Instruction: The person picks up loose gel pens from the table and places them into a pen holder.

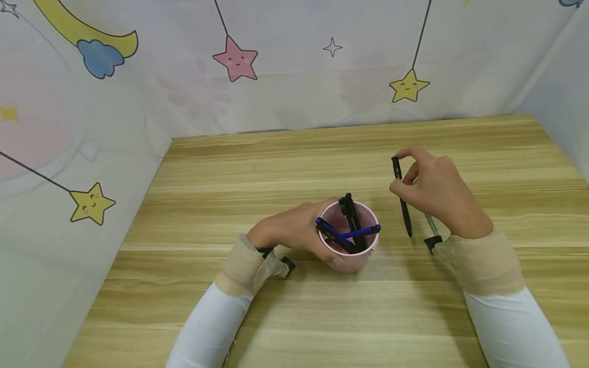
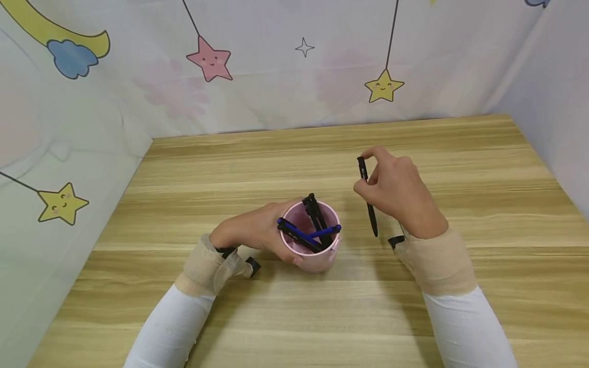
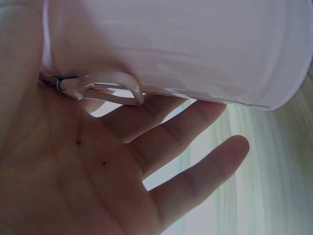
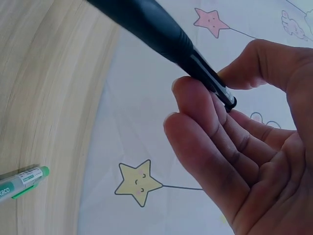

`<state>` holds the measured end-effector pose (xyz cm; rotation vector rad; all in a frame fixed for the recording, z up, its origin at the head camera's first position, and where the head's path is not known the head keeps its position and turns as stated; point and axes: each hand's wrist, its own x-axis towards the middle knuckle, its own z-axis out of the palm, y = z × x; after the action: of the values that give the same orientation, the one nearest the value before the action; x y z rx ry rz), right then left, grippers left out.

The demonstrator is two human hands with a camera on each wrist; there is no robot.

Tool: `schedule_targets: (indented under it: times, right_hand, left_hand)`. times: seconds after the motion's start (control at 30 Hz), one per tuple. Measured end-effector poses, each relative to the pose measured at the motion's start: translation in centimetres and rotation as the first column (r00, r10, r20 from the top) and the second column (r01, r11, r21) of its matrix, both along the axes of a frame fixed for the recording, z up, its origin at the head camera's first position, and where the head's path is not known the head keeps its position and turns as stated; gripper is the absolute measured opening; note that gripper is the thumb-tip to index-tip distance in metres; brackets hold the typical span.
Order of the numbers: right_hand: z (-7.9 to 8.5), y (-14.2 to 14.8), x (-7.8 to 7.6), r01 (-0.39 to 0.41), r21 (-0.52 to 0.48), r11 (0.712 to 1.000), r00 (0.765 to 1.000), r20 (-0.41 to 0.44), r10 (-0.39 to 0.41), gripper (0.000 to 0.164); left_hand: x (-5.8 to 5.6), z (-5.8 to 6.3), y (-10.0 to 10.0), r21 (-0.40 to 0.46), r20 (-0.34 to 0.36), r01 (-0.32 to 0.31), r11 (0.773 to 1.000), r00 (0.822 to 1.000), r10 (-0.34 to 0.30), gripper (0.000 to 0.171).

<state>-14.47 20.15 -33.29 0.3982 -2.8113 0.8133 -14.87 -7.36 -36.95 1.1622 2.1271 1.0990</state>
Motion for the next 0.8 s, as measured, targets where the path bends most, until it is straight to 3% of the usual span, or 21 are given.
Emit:
schedule_targets:
  times: [0.3, 0.53, 0.7, 0.8]
  right_hand:
    - [0.4, -0.3, 0.3, 0.009, -0.088, 0.996, 0.991, -0.129, -0.020, 0.045]
    - [0.7, -0.5, 0.5, -0.024, -0.146, 0.989, 0.976, -0.216, -0.008, 0.044]
    - [1.0, -0.7, 0.8, -0.078, -0.238, 0.968, 0.967, -0.253, 0.016, 0.043]
    - [1.2, -0.9, 0.9, -0.110, -0.287, 0.952, 0.960, -0.280, 0.027, 0.044]
  left_hand:
    - [0.1, 0.2, 0.0, 0.003, 0.023, 0.001, 1.000, 1.000, -0.001, 0.083]
    - [1.5, 3.2, 0.1, 0.023, 0.058, -0.003, 1.000, 0.998, 0.002, 0.079]
    - [1.5, 3.0, 0.1, 0.025, 0.059, -0.003, 1.000, 0.998, 0.001, 0.079]
    - [1.1, 2.0, 0.0, 0.022, 0.048, -0.002, 1.000, 0.999, 0.001, 0.080]
